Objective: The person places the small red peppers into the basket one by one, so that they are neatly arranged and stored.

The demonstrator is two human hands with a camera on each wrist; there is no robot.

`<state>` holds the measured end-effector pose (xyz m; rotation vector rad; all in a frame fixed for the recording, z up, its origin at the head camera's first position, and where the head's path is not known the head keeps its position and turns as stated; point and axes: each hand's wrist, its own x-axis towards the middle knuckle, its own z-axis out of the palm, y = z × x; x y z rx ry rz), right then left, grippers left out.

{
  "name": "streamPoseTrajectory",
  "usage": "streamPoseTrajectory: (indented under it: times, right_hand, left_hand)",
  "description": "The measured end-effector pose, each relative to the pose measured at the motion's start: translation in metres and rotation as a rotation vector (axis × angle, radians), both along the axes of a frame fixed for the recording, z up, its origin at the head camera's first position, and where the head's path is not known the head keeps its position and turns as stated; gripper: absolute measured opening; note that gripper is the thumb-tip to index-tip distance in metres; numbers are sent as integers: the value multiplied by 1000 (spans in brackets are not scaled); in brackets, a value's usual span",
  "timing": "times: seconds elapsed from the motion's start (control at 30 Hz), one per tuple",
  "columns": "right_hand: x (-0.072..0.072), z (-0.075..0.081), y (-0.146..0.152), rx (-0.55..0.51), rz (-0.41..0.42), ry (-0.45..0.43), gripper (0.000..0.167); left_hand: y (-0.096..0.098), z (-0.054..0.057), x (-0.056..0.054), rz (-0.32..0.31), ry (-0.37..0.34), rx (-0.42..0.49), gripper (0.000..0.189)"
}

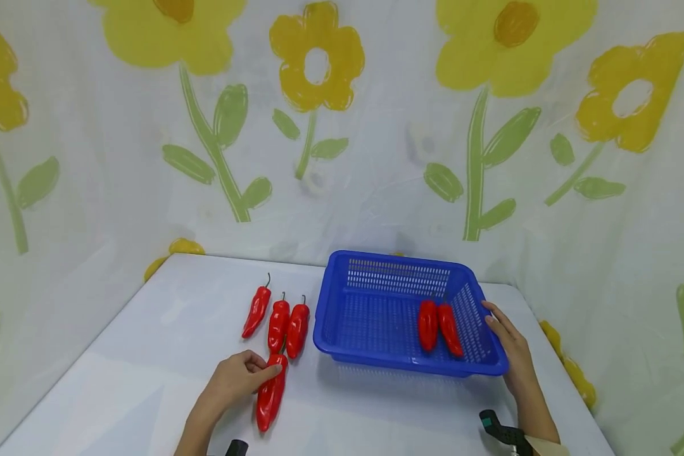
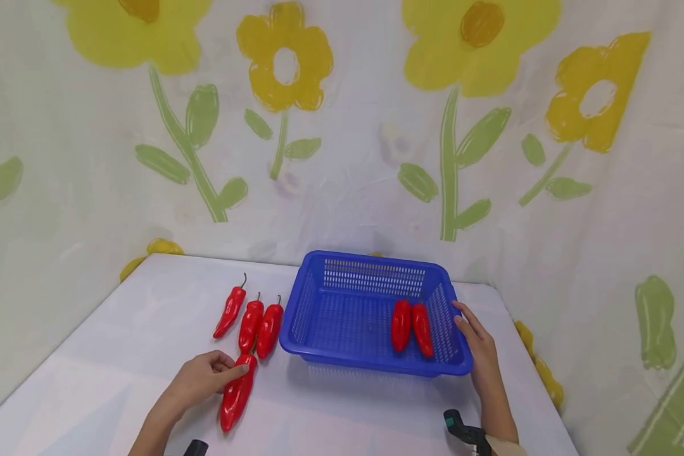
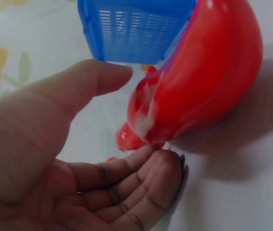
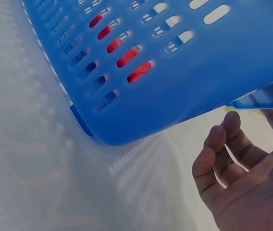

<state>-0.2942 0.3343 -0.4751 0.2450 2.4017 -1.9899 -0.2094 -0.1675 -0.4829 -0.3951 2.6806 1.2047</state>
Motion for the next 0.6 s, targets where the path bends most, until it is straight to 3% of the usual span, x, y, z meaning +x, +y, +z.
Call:
streamPoseTrajectory:
  times: [0.17,0.6]
  right_hand:
    - [-1,-2,-1,-13,-10,-12,59]
    - [-3,1,0,-15,-7,-15,61]
  left_hand:
    - [2,2,1,-27,0,-26,42]
    - [3,4,0,-7,-36,5,39]
